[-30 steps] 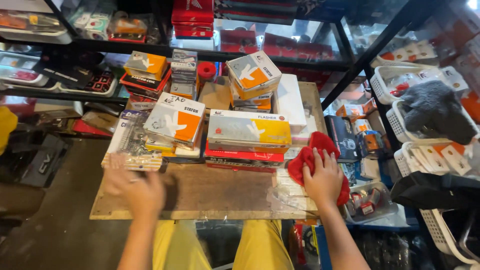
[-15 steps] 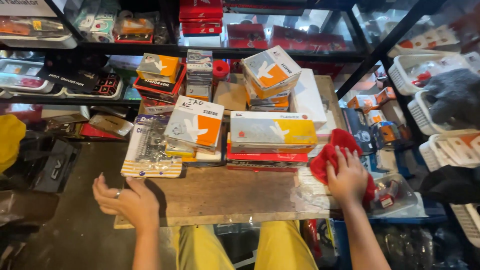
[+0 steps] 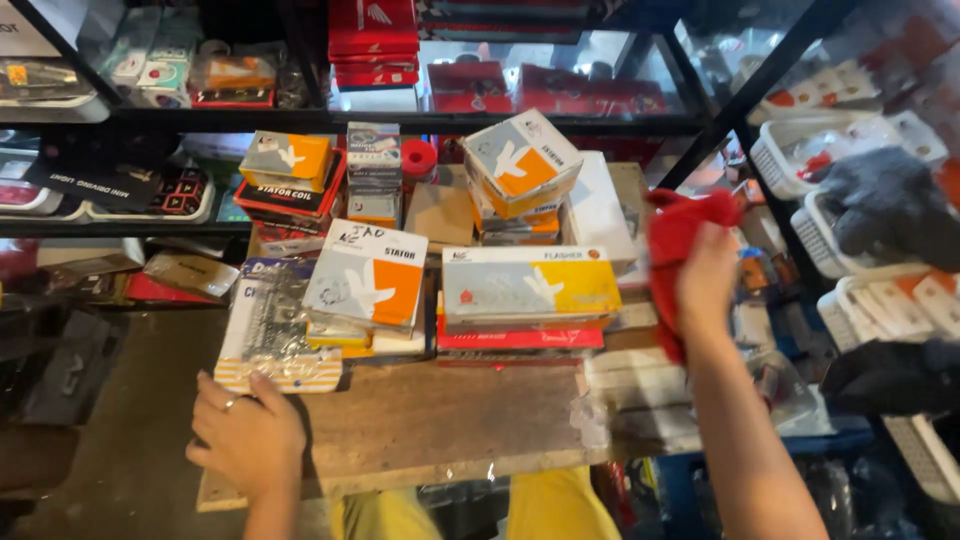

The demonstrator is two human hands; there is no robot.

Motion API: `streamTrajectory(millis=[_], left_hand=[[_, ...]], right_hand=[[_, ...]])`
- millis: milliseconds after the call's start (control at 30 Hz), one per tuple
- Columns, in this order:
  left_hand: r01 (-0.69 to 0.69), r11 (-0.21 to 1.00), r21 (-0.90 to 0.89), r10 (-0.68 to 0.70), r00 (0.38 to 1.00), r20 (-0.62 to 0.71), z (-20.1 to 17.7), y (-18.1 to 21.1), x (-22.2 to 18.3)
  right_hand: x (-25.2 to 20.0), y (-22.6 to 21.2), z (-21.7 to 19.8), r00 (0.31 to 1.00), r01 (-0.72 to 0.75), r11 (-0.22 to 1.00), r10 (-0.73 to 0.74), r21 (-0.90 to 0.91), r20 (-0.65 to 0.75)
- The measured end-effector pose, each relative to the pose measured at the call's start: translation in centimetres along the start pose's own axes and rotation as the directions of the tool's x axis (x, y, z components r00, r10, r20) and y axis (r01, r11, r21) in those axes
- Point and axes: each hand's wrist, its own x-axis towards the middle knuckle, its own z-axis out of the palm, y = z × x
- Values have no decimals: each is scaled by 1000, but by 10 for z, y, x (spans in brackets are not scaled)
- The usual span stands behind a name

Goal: Cleaning and organizing boxes of motorcycle parts on a workbench.

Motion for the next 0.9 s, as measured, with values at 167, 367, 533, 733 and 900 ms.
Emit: streamTrajectory(millis=[167,367,533,733,900], left_hand=[[42,999,2,-42,996,76,-1,2,2],[4,995,96,-7,1000,28,13,0,0],[-14,989,149,19,999,-35,18,-2,-4],[-8,985,172,22,997,-75,14,-1,0],[33,989,142,-30,999,-26,12,-5,1]], right_hand=[[11,-52,84,831,310,917,-133,-251,540],[7,-82,106,782,394,747,33,-535,622],[11,-95,99,747,320,762,163,-564,644],[13,-74,79,697,371,799,97,-473,711],[2,-48,55,683,410,809,33,-421,729]])
